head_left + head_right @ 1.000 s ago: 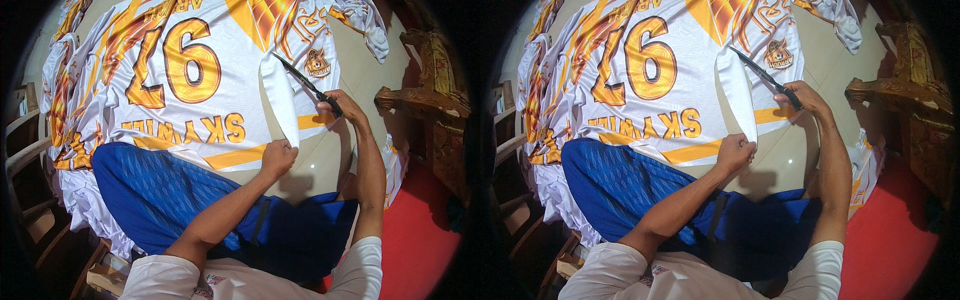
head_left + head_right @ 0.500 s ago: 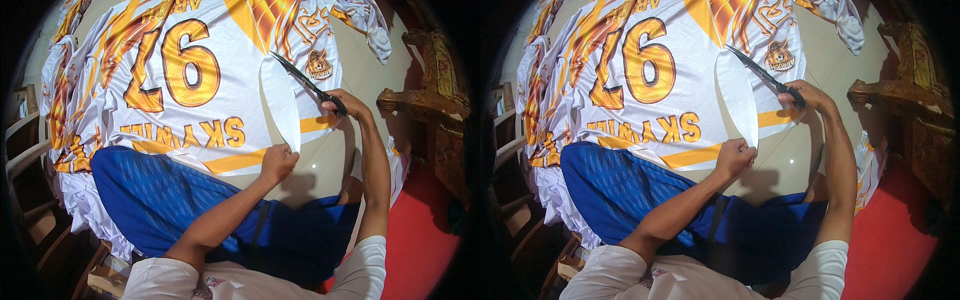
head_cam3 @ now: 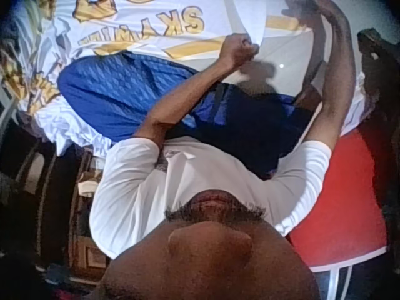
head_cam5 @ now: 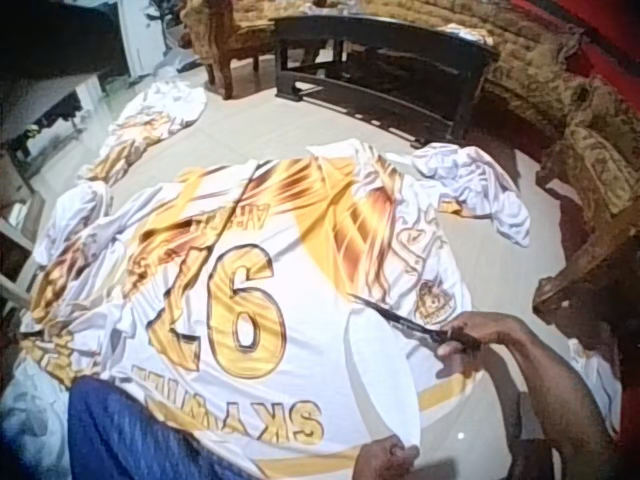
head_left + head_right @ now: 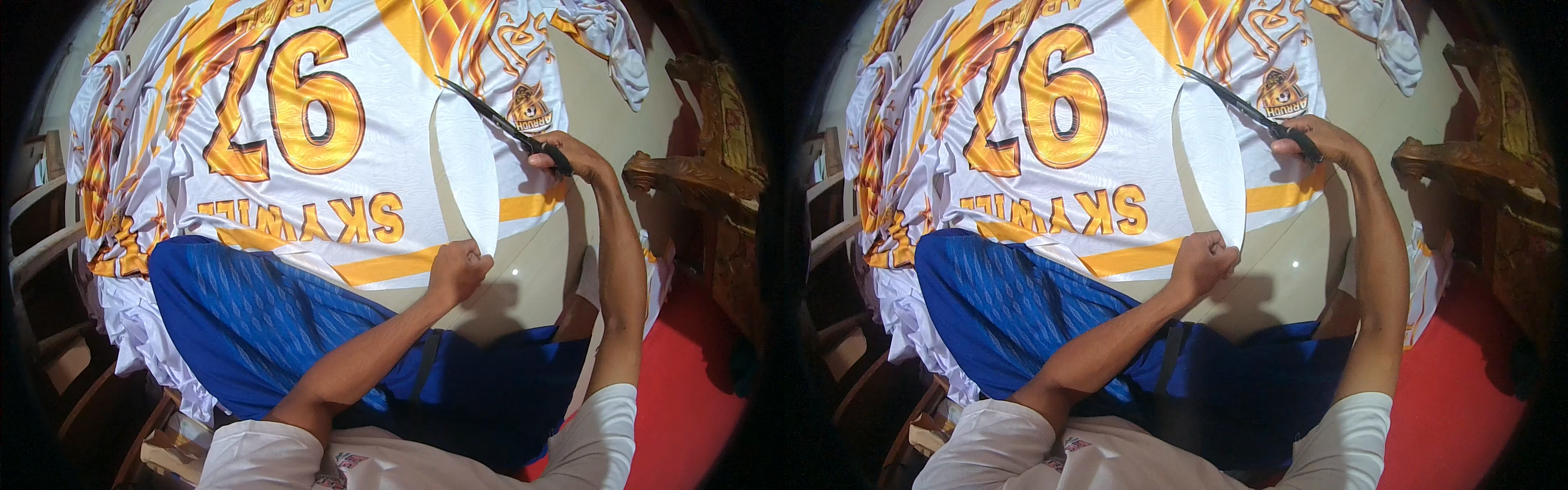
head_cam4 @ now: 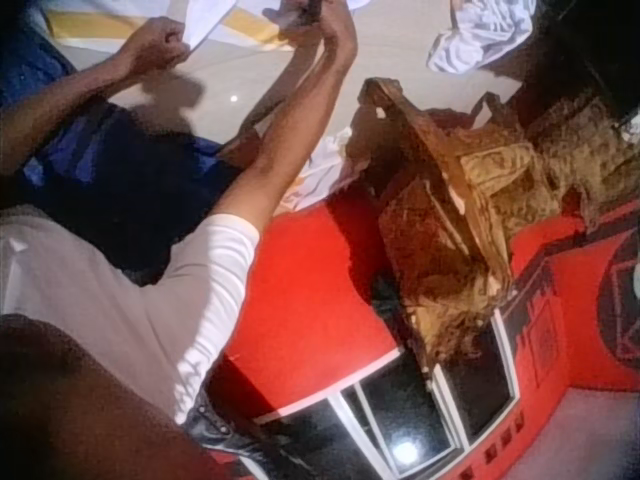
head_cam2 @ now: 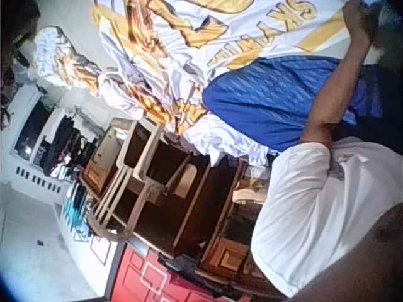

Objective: The person sits on the floor and uses scissors to cut a white and yellow jersey. They trim the edges and cut along the seams of the garment, occasionally adjusting the fabric with their hands.

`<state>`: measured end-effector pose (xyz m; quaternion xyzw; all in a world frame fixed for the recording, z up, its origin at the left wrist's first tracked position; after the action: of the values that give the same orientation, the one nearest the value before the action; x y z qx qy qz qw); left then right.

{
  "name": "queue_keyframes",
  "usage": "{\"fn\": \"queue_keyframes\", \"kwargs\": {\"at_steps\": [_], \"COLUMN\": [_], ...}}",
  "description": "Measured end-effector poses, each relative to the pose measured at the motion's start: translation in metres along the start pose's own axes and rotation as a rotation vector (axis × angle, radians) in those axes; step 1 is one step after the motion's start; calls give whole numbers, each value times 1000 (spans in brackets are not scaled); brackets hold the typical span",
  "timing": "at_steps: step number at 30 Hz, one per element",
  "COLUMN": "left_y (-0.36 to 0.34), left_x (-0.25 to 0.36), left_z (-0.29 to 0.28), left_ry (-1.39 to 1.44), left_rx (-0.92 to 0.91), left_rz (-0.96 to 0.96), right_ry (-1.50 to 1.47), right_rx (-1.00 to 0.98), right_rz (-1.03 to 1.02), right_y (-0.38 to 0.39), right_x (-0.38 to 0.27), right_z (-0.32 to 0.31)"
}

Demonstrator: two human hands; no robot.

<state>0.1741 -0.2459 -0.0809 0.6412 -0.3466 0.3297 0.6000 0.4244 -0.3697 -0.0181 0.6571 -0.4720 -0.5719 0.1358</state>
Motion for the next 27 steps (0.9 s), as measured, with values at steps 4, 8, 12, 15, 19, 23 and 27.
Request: {"fn": "queue_keyframes", "kwargs": {"at_steps": [4,8,12,15,19,23,27], "left_y": [0,2,2,2,2,2,2], "left_x": [0,7,7,4,4,2,2], "left_z": [0,-2,-1,0,3,0,1], "left_ry": [34,-18,-5,-11,22,4,27], "left_rx": [2,-9,-21,-14,-27,-3,-13], "left_rz": [16,50,47,42,37,53,40], "right_ry": [40,58,32,44,73,99,97], "right_rx": [-15,24,54,62,67,53,14], "right_rz": [-16,-31,9,-14,-28,-34,-56], "right_y": [-2,-5,-6,-5,-4,-9,-13], "right_x": [0,5,5,1,0,-4,3], "right_z": [-7,-13,-11,-12,-17,-16,-15]}}
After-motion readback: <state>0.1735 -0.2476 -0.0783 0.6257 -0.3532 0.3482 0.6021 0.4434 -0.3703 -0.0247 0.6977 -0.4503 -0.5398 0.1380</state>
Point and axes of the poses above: each hand's wrist, its own y-axis away from the middle knuckle, its own z-axis out of the palm, x = y × z, the point moved 8 cm from there along -y, towards the middle knuckle, and after that the axes turned 1 degree about -z, right-handed, at the moved point
